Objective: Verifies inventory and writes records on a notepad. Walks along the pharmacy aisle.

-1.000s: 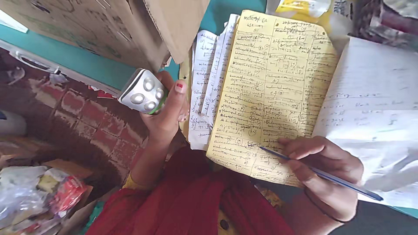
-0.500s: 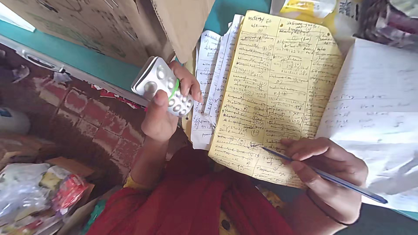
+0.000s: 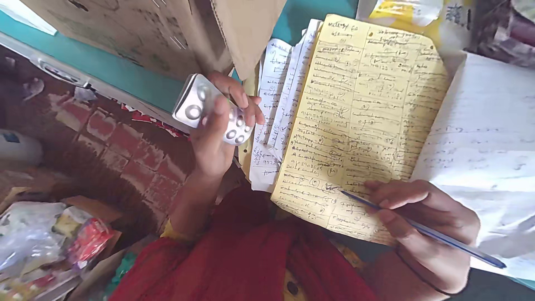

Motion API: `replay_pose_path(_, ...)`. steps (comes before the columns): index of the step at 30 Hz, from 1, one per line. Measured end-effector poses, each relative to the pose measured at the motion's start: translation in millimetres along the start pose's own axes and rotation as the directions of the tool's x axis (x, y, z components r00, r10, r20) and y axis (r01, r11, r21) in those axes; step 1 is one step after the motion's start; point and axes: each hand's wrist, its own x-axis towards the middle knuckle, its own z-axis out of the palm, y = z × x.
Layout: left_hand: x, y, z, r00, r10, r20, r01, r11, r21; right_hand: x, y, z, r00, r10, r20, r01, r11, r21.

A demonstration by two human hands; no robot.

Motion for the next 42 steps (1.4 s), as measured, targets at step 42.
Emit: replay_pose_path(42,-6.4,1.7,-3.8,0.995,-0.102,-0.010,0.102,0.995,0.022,-1.6,0.6,-1.5,1.000,0.015,-0.009,-0.015,1.000,-0.026)
